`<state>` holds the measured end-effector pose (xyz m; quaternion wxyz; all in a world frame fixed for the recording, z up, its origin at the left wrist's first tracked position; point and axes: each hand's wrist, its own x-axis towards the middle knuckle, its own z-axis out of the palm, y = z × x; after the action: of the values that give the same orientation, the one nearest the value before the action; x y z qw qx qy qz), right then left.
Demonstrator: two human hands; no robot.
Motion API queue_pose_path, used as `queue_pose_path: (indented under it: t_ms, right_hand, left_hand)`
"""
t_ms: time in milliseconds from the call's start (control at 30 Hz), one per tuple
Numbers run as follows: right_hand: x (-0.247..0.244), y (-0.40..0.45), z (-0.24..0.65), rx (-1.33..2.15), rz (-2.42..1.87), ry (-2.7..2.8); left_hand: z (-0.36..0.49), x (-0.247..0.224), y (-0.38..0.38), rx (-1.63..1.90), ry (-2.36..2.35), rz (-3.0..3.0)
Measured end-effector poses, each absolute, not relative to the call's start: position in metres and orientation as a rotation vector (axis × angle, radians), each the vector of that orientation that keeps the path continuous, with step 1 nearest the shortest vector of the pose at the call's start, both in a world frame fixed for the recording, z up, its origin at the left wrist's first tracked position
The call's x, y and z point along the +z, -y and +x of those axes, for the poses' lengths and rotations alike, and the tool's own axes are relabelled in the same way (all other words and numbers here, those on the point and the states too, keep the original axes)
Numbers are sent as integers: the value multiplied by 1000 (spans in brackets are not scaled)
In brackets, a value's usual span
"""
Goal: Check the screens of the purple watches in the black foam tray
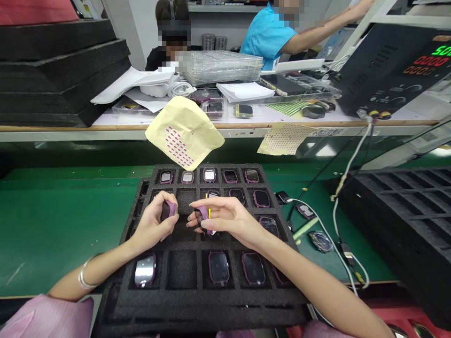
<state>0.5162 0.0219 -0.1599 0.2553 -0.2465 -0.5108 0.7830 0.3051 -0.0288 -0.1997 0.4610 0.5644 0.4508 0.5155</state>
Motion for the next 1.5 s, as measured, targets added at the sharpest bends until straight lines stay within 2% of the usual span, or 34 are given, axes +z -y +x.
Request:
queue_pose_path:
  t_ms: [1133, 1300, 1500]
  right_hand:
    - [-150, -18, 522, 2069, -478, 1320]
    - [-157, -23, 516, 2166, -587, 1263]
    - [-161, -27, 515, 2252, -682, 1194]
  left_hand:
    - [305, -199, 33, 1375, -1030, 1394]
    - [307, -195, 28, 1194, -1023, 1166]
    - [305, -196, 23, 1196, -808, 902]
